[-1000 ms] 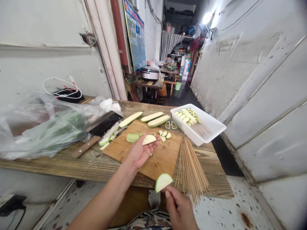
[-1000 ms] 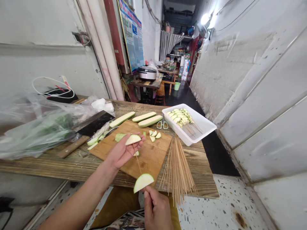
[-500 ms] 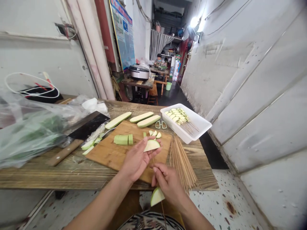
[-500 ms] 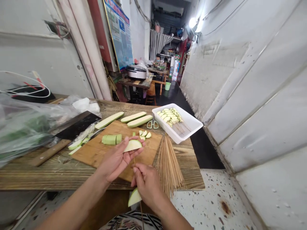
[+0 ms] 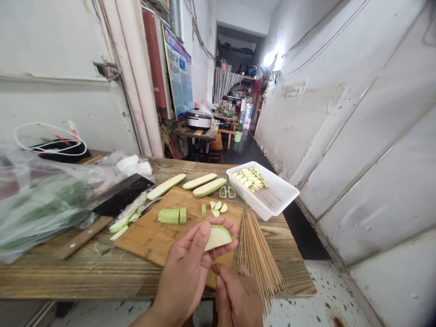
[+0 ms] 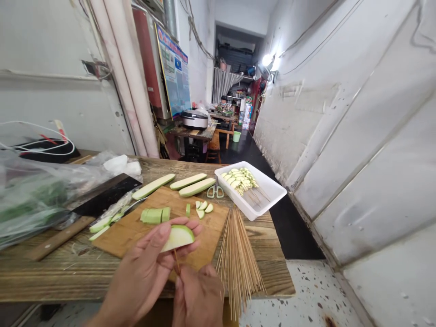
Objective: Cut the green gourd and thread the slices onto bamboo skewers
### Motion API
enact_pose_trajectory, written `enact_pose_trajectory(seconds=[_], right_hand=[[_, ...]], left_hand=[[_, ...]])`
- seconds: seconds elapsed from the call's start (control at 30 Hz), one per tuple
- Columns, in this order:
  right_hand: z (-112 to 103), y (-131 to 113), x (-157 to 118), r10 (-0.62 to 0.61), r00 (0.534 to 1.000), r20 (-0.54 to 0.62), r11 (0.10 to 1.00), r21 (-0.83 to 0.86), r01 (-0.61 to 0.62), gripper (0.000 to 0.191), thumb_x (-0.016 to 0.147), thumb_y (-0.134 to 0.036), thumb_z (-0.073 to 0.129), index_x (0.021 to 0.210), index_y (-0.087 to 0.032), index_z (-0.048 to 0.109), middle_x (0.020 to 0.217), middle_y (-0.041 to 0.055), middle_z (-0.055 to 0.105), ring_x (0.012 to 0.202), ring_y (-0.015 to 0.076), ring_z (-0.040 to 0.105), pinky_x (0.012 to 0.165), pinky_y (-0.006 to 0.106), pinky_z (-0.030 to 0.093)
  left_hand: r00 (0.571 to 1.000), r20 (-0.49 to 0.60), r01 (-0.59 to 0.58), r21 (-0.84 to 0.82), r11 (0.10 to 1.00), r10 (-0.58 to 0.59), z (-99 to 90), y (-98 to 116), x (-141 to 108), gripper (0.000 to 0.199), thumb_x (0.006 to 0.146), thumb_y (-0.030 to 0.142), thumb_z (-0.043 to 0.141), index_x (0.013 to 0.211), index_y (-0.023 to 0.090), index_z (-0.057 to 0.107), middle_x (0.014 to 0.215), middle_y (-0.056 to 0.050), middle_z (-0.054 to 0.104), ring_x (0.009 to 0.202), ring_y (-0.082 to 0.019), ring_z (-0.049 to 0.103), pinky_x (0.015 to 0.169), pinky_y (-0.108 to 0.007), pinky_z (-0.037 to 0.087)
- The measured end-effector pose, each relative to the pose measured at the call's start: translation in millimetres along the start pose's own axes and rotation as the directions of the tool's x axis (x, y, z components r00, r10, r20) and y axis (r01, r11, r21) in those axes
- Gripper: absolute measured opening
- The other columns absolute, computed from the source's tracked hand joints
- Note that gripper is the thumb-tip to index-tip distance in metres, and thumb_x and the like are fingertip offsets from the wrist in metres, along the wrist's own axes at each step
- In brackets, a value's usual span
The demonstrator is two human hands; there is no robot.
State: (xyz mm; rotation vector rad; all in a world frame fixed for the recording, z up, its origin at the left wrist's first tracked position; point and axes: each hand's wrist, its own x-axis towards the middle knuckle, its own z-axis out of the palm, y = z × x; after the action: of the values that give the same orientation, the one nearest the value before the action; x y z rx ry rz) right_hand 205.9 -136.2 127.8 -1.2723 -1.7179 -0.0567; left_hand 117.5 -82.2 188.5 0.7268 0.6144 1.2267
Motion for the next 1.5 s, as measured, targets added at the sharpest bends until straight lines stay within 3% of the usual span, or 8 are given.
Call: enact_pose_trajectory(seconds=[0.23, 0.53, 0.7, 0.9, 1.1, 1.5], right_hand=[[-0.5, -3.8, -2.5, -0.105, 0.987, -0.121, 0.978, -0.194, 0.081, 0.029, 0.094, -0.021, 0.039, 0.079, -0.017, 0.063, 0.04, -0.003, 0.05, 0.032, 0.0104, 0.044, 0.039, 0.023, 0.033], [-1.7, -5.7, -4.2, -0.098, 0.983, -0.154, 0.963, -0.266, 0.054, 0.034, 0.096, -0.026, 0.035, 0.09, -0.015, 0.067, 0.04, -0.0013, 0.051, 0.033, 0.0108, 0.047, 0.037, 0.022, 0.035], [1.6, -9.2, -1.0, -0.061, 0.98, -0.191, 0.969, -0.246, 0.012, 0.037, 0.097, -0.026, 0.034, 0.083, -0.015, 0.067, 0.04, -0.0011, 0.051, 0.033, 0.0104, 0.045, 0.04, 0.022, 0.037], [9.7, -11.2, 1.5, -0.007, 0.959, -0.282, 0.968, -0.243, -0.064, 0.047, 0.097, -0.026, 0.03, 0.062, -0.017, 0.06, 0.036, -0.0022, 0.044, 0.029, 0.0099, 0.038, 0.038, 0.023, 0.031], [9.1, -11.0, 1.7, 0.012, 0.945, -0.327, 0.982, -0.174, -0.072, 0.037, 0.096, -0.025, 0.034, 0.075, -0.017, 0.063, 0.037, -0.0029, 0.046, 0.03, 0.011, 0.041, 0.038, 0.025, 0.03], [7.8, -10.8, 1.2, 0.018, 0.958, -0.287, 0.974, -0.213, -0.082, 0.044, 0.097, -0.025, 0.03, 0.061, -0.019, 0.054, 0.037, -0.002, 0.044, 0.032, 0.0119, 0.039, 0.038, 0.026, 0.025]], left_hand=[[1.0, -0.017, 0.008, 0.006, 1.0, -0.008, 5.6, -0.4, -13.9, 0.025, 0.076, 0.034, 0.061, 0.086, 0.013, 0.069, 0.089, -0.01, 0.068, 0.083, -0.021, 0.065, 0.067, -0.029, 0.056], [0.998, -0.047, 0.041, 0.02, 0.999, -0.04, 7.9, -3.9, -14.6, 0.028, 0.074, 0.037, 0.062, 0.085, 0.012, 0.069, 0.088, -0.011, 0.068, 0.084, -0.022, 0.065, 0.068, -0.03, 0.057], [0.997, -0.055, 0.058, -0.013, 0.998, -0.058, 6.5, -7.0, -14.8, 0.026, 0.075, 0.035, 0.063, 0.086, 0.013, 0.069, 0.09, -0.01, 0.068, 0.086, -0.021, 0.065, 0.07, -0.029, 0.056], [0.993, -0.035, 0.107, -0.074, 0.992, -0.11, 5.3, -9.1, -12.6, 0.029, 0.077, 0.037, 0.06, 0.087, 0.011, 0.068, 0.095, -0.013, 0.068, 0.091, -0.023, 0.064, 0.075, -0.031, 0.055], [0.993, -0.007, 0.113, -0.136, 0.984, -0.115, 4.6, -10.1, -10.7, 0.042, 0.08, 0.047, 0.051, 0.09, 0.01, 0.067, 0.097, -0.016, 0.068, 0.095, -0.026, 0.063, 0.077, -0.035, 0.055], [0.996, -0.054, 0.074, -0.034, 0.997, -0.076, 4.6, -15.4, -12.3, 0.028, 0.078, 0.038, 0.059, 0.085, 0.012, 0.068, 0.095, -0.011, 0.069, 0.092, -0.021, 0.063, 0.077, -0.029, 0.054]])
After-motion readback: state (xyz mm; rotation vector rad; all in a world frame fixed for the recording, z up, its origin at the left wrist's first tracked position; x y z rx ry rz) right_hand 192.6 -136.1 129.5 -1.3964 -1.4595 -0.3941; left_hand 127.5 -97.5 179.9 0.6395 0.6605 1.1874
